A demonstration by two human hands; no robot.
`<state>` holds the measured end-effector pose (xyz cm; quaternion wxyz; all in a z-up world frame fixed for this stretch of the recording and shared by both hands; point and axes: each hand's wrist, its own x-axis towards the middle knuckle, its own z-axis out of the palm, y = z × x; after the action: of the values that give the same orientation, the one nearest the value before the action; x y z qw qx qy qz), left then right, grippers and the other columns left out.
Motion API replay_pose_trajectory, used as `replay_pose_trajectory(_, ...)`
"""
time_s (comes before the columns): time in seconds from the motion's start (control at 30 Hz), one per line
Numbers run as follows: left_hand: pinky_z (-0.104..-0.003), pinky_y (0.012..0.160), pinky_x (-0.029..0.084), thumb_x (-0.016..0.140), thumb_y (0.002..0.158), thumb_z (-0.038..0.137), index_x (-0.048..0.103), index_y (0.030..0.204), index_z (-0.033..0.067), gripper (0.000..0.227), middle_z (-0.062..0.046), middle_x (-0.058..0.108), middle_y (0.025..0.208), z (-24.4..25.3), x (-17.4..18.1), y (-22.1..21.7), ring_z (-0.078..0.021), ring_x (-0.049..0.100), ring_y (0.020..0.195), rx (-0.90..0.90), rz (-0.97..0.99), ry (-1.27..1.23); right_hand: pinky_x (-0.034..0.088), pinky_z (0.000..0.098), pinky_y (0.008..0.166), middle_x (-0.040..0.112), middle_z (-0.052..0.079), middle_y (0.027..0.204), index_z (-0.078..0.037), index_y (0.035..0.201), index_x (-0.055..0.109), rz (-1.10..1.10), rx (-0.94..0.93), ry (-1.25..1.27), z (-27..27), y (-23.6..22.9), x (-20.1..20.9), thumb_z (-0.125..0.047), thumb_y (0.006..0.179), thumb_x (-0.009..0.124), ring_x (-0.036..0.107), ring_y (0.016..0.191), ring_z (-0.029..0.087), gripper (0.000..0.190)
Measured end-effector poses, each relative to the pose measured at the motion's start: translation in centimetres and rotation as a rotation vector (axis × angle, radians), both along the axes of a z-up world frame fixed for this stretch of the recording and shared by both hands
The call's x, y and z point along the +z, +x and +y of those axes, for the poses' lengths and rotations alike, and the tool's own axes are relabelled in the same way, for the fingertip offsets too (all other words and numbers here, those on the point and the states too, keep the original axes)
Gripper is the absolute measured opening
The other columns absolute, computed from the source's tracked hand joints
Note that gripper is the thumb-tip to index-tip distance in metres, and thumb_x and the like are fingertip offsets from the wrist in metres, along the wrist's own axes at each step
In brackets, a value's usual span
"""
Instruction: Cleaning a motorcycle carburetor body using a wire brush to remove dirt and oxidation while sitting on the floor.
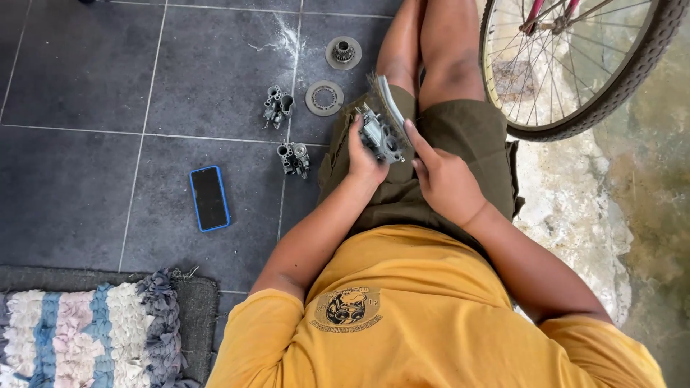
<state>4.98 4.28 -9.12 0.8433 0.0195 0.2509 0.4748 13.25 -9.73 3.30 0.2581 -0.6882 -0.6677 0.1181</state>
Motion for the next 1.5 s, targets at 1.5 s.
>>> replay_pose_trajectory(1.5, -0.051, 0.122, 0.023, 0.077, 0.081, 0.058, 0.043, 0.152, 0.0167, 0.089, -0.019, 0.032, 0.159, -1.0, 3.4, -1.0, -0.0376, 0.032, 0.147, -0.230, 0.283, 0.026, 0.057, 0.0366, 0.044, 0.071, 0.020, 0.085, -0.022, 0.162, 0.037, -0.088, -0.079, -0.162, -6.0, 1.2, -2.8, -0.014, 0.102, 0.051, 0.071, 0.058, 0.031, 0.063)
